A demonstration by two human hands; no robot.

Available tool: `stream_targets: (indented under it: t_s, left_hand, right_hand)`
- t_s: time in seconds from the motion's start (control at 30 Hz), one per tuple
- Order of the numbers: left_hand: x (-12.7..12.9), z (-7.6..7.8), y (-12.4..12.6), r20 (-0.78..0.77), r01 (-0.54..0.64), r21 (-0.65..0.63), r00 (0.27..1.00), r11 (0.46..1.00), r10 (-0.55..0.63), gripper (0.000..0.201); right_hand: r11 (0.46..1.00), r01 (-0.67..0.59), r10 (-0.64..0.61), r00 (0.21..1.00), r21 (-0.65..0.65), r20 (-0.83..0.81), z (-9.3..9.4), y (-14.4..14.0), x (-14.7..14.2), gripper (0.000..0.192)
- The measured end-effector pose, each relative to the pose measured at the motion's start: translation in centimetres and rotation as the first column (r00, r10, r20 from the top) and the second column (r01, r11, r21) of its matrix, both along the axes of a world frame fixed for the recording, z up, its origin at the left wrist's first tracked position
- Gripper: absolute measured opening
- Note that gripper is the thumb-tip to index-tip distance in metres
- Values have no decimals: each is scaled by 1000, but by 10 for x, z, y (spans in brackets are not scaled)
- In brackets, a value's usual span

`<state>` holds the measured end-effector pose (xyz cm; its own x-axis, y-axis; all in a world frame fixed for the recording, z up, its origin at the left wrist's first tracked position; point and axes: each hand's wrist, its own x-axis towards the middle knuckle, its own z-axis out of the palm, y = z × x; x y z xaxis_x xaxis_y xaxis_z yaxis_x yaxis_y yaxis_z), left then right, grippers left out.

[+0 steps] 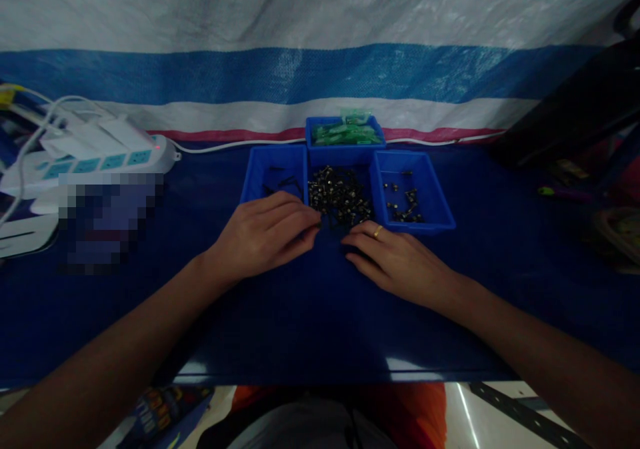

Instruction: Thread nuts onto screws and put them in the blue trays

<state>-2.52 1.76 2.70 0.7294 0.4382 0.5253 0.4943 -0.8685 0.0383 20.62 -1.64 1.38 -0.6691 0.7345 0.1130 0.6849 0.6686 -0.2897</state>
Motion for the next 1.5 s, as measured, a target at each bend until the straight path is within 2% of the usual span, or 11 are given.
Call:
stream_targets:
  t_s: [0.1, 0.2, 0.4, 0.63, 0.7, 0.77, 0.83, 0.9, 1.13, 1.33, 1.5]
  left_hand:
    - [-13, 5, 15, 19, -233, 73, 973, 970, 232, 14]
    - [-23, 6, 27, -15, -388, 89, 920, 917, 391, 14]
    - [-29, 3, 33, -113, -459, 8, 883, 889, 457, 15]
    - [-22, 4, 26, -140, -423, 55, 894, 905, 426, 18]
    - [-15, 5, 19, -144, -330, 104, 929, 938, 342, 18]
    - [-6, 5, 8, -187, -150, 123, 967, 981, 172, 17]
    - [5, 1, -4, -248, 17, 133, 969, 991, 17, 16]
    - [15, -5, -14, -303, 51, 73, 953, 996, -27, 18]
    - [19, -26, -12, -374, -182, -146, 920, 972, 116, 21]
    - [23, -23, -14, -401, -229, -217, 907, 949, 128, 24]
    - [31, -23, -15, -422, -284, -215, 890, 934, 174, 28]
  right_hand:
    - [1000, 6, -6, 1000, 5, 4, -1, -1, 0, 29]
    - [1000, 16, -16, 999, -8, 29, -2, -2, 0, 32]
    - [1000, 4, -3, 998, -7, 69, -3, 0, 0, 35]
    - [998, -39, 35, 996, 44, 84, -3, -2, 0, 32]
    - [997, -57, 52, 994, 56, 93, -2, -2, 1, 31]
    - [994, -90, 84, 992, 58, 90, -2, -2, 1, 30]
    - [992, -117, 113, 990, 42, 79, 0, -2, 0, 28]
    - [993, -118, 116, 991, 18, 71, 1, -2, 0, 27]
    - [998, -49, 46, 994, 28, 99, 2, -1, 0, 29]
    - [1000, -16, 14, 993, 23, 120, 0, 0, 1, 27]
    - [999, -39, 35, 991, 25, 132, -1, 1, 1, 27]
